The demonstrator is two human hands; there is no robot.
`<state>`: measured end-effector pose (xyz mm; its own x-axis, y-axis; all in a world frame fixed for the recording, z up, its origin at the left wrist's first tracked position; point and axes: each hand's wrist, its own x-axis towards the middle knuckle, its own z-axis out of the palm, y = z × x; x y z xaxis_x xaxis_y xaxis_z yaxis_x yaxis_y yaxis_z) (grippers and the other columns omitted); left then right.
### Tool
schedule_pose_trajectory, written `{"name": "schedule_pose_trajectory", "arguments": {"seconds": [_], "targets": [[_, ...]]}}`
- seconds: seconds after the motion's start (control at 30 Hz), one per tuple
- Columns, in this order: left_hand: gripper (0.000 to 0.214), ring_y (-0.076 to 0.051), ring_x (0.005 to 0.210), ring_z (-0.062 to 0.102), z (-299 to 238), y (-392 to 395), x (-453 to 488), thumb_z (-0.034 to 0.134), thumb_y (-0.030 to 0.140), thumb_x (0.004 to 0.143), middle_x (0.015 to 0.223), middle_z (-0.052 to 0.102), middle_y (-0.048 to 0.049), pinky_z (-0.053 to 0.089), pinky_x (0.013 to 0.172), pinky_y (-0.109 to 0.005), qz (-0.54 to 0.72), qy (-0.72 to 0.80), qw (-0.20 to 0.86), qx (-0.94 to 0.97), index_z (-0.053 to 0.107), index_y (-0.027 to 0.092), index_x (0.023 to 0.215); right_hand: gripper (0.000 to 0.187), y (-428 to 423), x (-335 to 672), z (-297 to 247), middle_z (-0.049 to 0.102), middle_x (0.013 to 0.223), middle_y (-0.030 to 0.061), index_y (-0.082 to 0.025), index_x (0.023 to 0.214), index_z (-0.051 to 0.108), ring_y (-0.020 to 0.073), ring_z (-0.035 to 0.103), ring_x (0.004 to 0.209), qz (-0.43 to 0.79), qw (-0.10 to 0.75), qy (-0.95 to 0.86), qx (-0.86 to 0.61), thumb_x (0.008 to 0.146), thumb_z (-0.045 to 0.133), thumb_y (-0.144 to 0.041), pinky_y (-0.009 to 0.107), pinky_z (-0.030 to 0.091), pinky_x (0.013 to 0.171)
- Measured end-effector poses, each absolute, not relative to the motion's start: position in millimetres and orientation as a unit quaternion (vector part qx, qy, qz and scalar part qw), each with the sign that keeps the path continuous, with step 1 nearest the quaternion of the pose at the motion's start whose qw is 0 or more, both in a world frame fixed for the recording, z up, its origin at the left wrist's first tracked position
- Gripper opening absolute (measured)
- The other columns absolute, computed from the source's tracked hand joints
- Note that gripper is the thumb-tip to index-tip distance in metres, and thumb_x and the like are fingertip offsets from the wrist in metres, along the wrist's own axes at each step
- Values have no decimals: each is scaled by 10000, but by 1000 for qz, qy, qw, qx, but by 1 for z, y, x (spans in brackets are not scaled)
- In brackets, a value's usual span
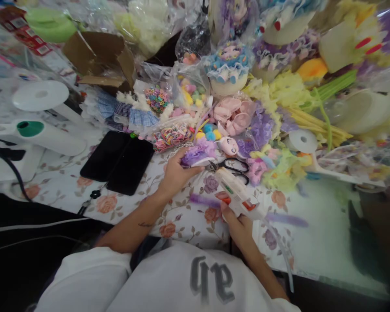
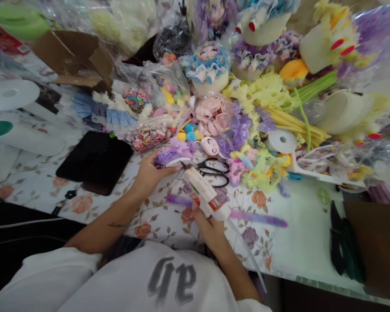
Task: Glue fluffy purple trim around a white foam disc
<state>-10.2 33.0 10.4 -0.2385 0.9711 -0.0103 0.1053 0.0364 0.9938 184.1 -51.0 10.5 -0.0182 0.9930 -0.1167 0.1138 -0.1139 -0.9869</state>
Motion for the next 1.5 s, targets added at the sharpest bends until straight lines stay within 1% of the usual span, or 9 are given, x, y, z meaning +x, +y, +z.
{"name": "schedule_pose_trajectory", "arguments": {"seconds": [0.13, 0.23, 0.4, 0.57, 0.73, 0.87, 0.97, 1.17, 1.5], "targets": [[556, -287, 1132, 626, 17, 31, -10, 863, 349, 591, 1188, 690, -94, 442, 1057, -414, 506, 609, 331, 513, 681, 168, 1084, 201, -52, 183, 13, 597, 574, -38, -220, 915, 664, 130, 541, 492, 491, 426, -531, -543, 895, 574, -399, 260, 485, 507], [567, -291, 1153, 618, 16, 32, -11, 862, 363, 582, 1201, 688, -90, 437, 1068, -413, 512, 613, 308, 517, 678, 173, 1084, 200, -53, 187, 10, 595, 597, -39, -221, 922, 671, 129, 542, 511, 477, 417, -545, -549, 910, 564, -390, 257, 471, 512], [527, -276, 1124, 631, 13, 33, -13, 849, 333, 612, 1189, 693, -87, 453, 1049, -402, 515, 597, 311, 530, 677, 179, 1086, 175, -53, 191, 5, 602, 623, -37, -217, 906, 671, 129, 544, 543, 476, 403, -564, -542, 918, 573, -361, 263, 468, 554], [527, -283, 1139, 624, 16, 33, -13, 859, 304, 588, 1182, 693, -74, 453, 1060, -406, 519, 597, 306, 530, 683, 194, 1073, 219, -56, 192, 1, 598, 634, -28, -212, 833, 662, 135, 556, 589, 488, 376, -569, -545, 939, 561, -375, 271, 474, 609], [531, -278, 1118, 629, 18, 32, -11, 863, 356, 585, 1157, 699, -62, 467, 1043, -388, 510, 600, 318, 528, 680, 197, 1058, 244, -57, 192, -3, 598, 634, -25, -213, 869, 679, 140, 545, 581, 479, 375, -569, -553, 938, 557, -413, 277, 465, 601], [519, -269, 1128, 629, 17, 32, -11, 849, 335, 606, 1172, 697, -70, 463, 1049, -374, 516, 592, 311, 535, 679, 180, 1070, 267, -56, 192, -4, 582, 628, -29, -209, 823, 654, 133, 544, 587, 487, 367, -571, -550, 951, 540, -413, 274, 460, 612], [505, -265, 1119, 638, 14, 32, -11, 844, 328, 618, 1179, 696, -78, 466, 1049, -380, 518, 587, 303, 543, 684, 172, 1071, 258, -55, 192, -3, 588, 632, -29, -210, 831, 647, 136, 554, 598, 494, 370, -568, -544, 953, 538, -409, 276, 461, 622], [502, -267, 1072, 662, 9, 33, -11, 856, 387, 618, 1133, 709, -71, 506, 1012, -406, 528, 575, 274, 561, 684, 198, 1050, 257, -54, 191, -1, 601, 645, -26, -214, 817, 648, 137, 558, 602, 485, 375, -571, -546, 946, 542, -409, 274, 464, 631], [471, -259, 1052, 670, 6, 34, -11, 846, 364, 641, 1099, 709, -73, 527, 975, -393, 544, 558, 253, 574, 683, 195, 1049, 273, -56, 191, -2, 574, 625, -26, -216, 770, 612, 135, 538, 589, 487, 372, -570, -547, 948, 525, -404, 270, 464, 614]]}}
